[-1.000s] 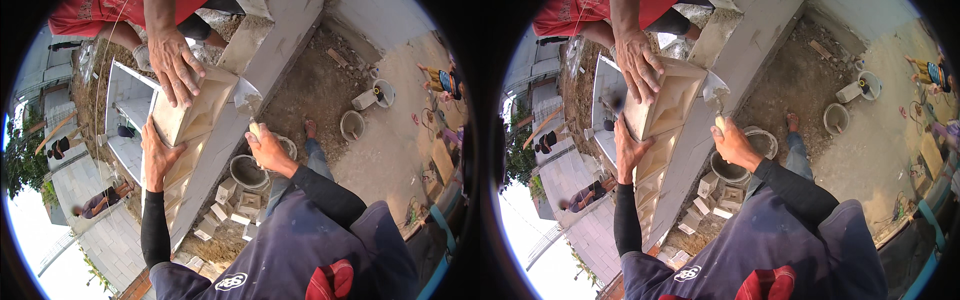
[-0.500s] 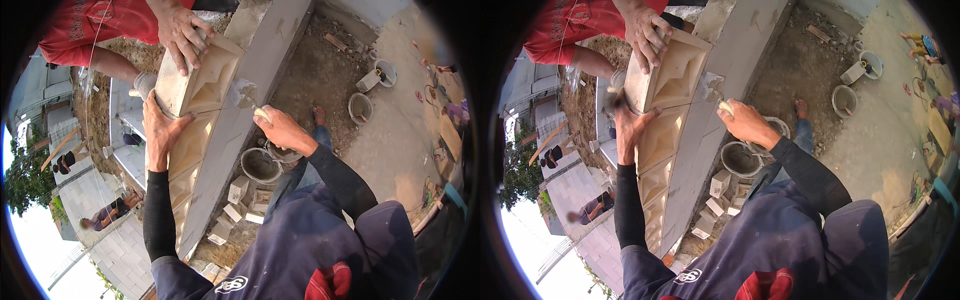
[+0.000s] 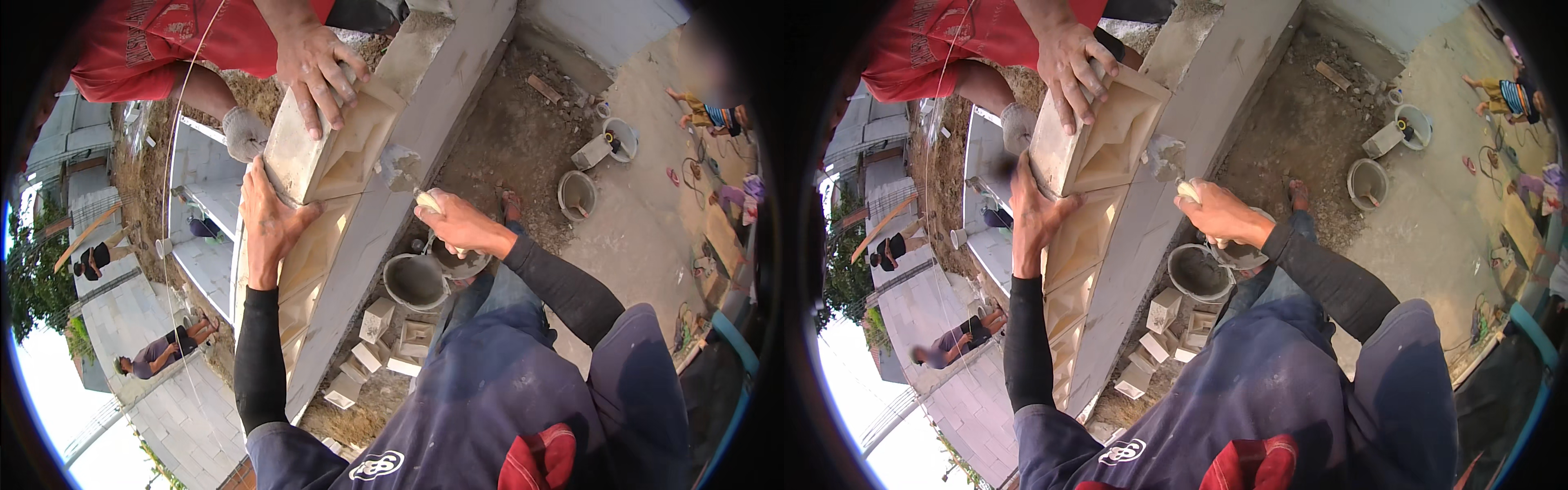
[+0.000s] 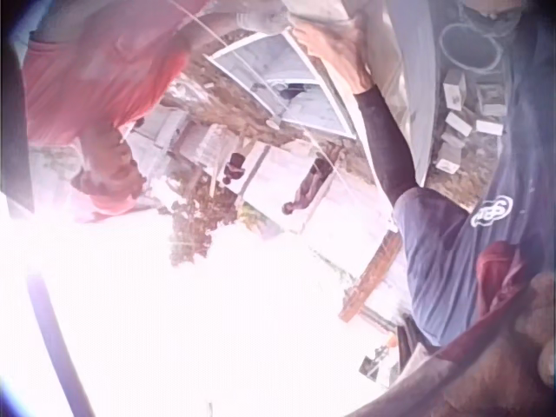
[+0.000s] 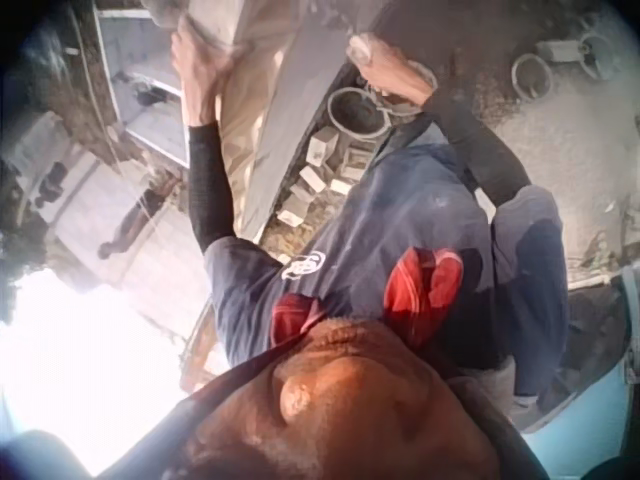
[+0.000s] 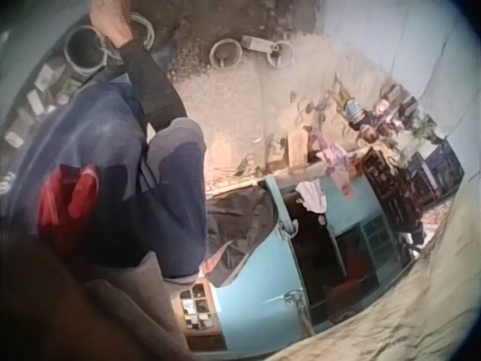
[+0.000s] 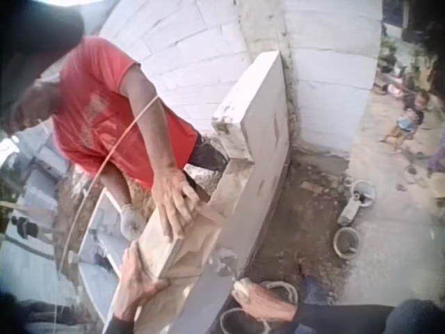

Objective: The person builds a wall using a trowel to apply mortar and placing decorative blocks on top of a base.

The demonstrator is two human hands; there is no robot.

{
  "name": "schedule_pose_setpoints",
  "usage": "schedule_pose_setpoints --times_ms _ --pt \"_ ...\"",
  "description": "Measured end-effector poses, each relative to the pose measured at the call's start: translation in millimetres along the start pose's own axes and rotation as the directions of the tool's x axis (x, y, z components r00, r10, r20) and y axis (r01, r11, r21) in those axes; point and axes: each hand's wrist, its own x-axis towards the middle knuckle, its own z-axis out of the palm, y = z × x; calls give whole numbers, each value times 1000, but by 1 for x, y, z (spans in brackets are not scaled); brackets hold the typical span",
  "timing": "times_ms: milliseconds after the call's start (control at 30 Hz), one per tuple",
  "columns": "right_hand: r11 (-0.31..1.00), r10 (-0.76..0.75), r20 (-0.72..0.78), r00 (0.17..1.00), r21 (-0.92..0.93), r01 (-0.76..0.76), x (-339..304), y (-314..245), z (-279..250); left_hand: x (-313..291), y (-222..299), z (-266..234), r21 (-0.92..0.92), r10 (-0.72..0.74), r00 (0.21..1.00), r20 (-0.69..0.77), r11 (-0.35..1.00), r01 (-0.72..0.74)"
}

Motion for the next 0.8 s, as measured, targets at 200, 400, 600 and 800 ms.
schedule_pose_setpoints --times_ms 200,400,600,800 --pt "992 -3 -68 998 124 12 -4 14 11 0 -2 -1 47 9 1000 -27 999 -8" --pt "1000 -26 -249 968 -11 24 -28 15 -40 6 17 -5 28 -77 997 5 997 77" --pt "1000 -5 -298 955 -15 1 -16 11 -45 20 34 -4 70 -14 999 36 997 12" --pt "995 -86 -335 938 -69 67 -10 11 -42 78 50 1 46 25 994 104 999 -29"
